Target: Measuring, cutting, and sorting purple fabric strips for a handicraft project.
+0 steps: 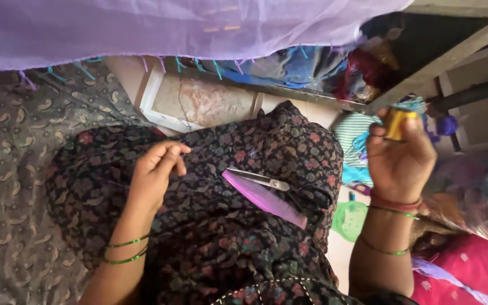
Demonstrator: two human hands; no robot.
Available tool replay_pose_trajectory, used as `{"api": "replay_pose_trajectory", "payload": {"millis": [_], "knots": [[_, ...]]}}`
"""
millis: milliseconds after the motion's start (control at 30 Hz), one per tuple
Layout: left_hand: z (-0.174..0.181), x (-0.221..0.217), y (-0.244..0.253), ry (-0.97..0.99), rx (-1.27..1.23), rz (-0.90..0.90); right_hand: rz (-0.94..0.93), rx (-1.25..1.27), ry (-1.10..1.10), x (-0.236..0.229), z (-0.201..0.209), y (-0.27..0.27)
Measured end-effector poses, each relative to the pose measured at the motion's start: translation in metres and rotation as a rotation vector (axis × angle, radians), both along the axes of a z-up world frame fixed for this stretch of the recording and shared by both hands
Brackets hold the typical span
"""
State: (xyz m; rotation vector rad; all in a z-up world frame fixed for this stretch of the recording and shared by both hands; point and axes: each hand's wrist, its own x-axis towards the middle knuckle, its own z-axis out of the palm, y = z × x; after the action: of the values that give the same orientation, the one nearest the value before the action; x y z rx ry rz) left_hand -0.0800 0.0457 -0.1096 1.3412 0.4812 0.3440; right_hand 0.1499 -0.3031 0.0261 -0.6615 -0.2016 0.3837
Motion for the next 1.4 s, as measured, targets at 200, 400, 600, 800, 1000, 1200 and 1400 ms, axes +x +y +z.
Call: {"api": "replay_pose_trajectory", "payload": {"millis": [200, 400, 600, 800, 1000, 1200, 1400], "knots": [[0.060, 0.029, -0.036, -0.083, 0.388, -0.203, 0.094, -0.710, -0.242, -0.042, -0.035, 0.067], [0.067, 0.050, -0.064, -0.245, 0.335, -0.331, 0.123, -0.955, -0.487, -0.061, -0.051, 0.079], [0.010, 0.043, -0.053, -0.081, 0.447, -0.200, -0.011, -0.900, -0.378, 0.049, -0.064, 0.043], [-0.013, 0.024, -0.052, 0.080, 0.201, -0.138, -0.412, -0.952, -0.582, 0.192, -0.071, 0.032], [-0.017, 0.020, -0.054, 0.255, 0.140, -0.184, -0.279, -0.875, -0.430, 0.200, -0.084, 0.008], [-0.032, 0.032, -0.057, 0.228, 0.122, -0.239, 0.014, -1.091, -0.513, 0.145, -0.145, -0.020], [-0.018, 0.065, -0.075, 0.134, 0.099, -0.345, 0.115, -1.407, -1.142, 0.112, -0.185, 0.007]]}}
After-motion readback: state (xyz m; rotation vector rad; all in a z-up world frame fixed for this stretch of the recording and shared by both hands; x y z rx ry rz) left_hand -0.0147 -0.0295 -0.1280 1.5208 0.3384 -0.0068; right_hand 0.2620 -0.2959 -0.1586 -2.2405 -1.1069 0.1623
